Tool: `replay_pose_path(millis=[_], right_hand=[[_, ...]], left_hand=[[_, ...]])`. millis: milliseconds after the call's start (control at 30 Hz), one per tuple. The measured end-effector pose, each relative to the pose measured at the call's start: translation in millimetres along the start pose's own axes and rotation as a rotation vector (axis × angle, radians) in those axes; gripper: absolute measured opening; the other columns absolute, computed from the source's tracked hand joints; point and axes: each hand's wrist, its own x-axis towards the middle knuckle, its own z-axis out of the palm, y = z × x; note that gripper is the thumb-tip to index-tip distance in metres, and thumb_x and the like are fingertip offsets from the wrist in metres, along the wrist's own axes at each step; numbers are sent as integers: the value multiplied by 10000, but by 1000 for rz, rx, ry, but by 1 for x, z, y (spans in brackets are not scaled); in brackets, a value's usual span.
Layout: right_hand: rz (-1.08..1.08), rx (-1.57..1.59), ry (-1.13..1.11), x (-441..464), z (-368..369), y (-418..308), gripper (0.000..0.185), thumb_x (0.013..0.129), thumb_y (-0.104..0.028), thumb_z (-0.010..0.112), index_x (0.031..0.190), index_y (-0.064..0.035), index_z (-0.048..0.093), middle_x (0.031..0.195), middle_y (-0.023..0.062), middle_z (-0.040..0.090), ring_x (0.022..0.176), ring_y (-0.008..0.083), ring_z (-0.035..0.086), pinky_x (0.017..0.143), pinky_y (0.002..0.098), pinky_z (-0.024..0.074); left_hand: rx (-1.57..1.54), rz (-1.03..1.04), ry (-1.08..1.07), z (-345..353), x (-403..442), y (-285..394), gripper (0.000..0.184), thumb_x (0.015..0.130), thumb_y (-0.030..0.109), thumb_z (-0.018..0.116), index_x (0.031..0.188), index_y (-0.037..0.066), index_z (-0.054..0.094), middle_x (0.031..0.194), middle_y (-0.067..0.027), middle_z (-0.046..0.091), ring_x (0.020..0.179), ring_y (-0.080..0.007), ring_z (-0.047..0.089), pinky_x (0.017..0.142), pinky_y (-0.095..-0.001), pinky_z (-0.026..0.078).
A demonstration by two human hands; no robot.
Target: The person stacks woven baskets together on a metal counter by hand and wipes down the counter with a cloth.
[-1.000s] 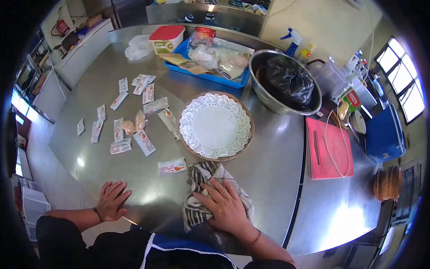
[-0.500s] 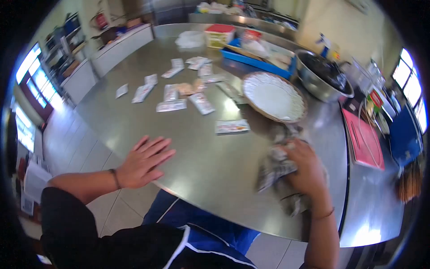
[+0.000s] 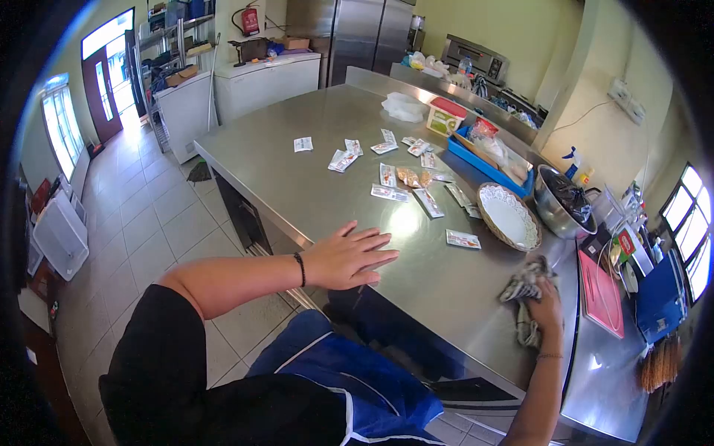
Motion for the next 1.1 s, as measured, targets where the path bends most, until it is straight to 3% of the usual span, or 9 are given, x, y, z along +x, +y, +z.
replay_pose_path(millis=[167, 267, 367, 533, 567, 633, 833, 1033, 1100], right_hand=[[272, -5, 29, 9, 10, 94, 625, 796, -413, 644, 1287, -48, 518, 1353, 185, 473, 1284, 327, 407, 1067, 385, 327], [485, -84, -127, 16, -17, 92, 650, 773, -387, 664, 1297, -39, 499, 1305, 202, 512, 1195, 348, 499, 1011, 410, 392], [352, -232, -492, 41, -54, 80, 680, 749, -306, 676, 1331, -30, 455, 1297, 211, 518, 1179, 347, 516, 1001, 416, 404], [-235, 435, 236, 137, 7, 100, 629, 834, -255, 582, 1397, -61, 381, 1256, 157, 565, 1133, 291, 548, 922, 359, 442], [149, 732, 64, 120, -15, 45, 568, 894, -345, 515, 1390, -93, 403, 1159, 91, 608, 1001, 216, 578, 801, 356, 455], [260, 1107, 79, 131, 2, 23, 447, 900, -438, 494, 1220, -134, 566, 1064, 26, 636, 879, 145, 589, 688, 343, 460], [388, 1014, 194, 147, 20, 14, 297, 902, -355, 505, 965, -107, 655, 848, -13, 639, 696, 100, 568, 540, 280, 466], [450, 990, 263, 157, 34, 26, 301, 903, -324, 528, 991, -59, 641, 815, 14, 618, 672, 102, 551, 517, 290, 463], [418, 908, 92, 160, 37, 33, 362, 909, -360, 539, 1107, -72, 633, 863, 50, 625, 691, 143, 574, 539, 303, 485]], left_hand=[[-73, 64, 25, -4, 16, -7, 458, 867, 463, 531, 1248, 210, 558, 1264, -119, 541, 1188, -274, 501, 990, -501, 348], [-106, 15, -320, -37, 57, -2, 388, 811, 452, 600, 1067, 165, 655, 1039, -89, 642, 1011, -246, 598, 911, -458, 402], [-197, 84, -47, -22, 105, -4, 349, 793, 421, 621, 971, 126, 670, 934, -71, 658, 910, -236, 621, 874, -420, 422], [-145, 237, 442, 2, 187, -13, 262, 817, 340, 615, 949, 121, 674, 919, -57, 656, 921, -237, 614, 859, -388, 433], [-183, 240, 485, 14, 196, -19, 246, 820, 325, 616, 944, 121, 674, 917, -55, 657, 924, -237, 612, 860, -387, 433], [-248, 246, 504, 33, 205, -19, 210, 822, 289, 619, 923, 115, 678, 909, -53, 663, 913, -237, 615, 851, -383, 438], [-483, 110, 393, 50, 192, -30, 146, 813, 199, 627, 894, 100, 698, 880, -85, 682, 835, -273, 628, 758, -377, 482], [-549, 0, 285, 46, 190, -20, 170, 802, 171, 638, 941, 94, 698, 870, -103, 675, 815, -280, 628, 745, -373, 483], [-559, -56, 239, 44, 190, -21, 178, 798, 175, 648, 945, 87, 696, 869, -107, 673, 814, -281, 628, 743, -368, 482]])
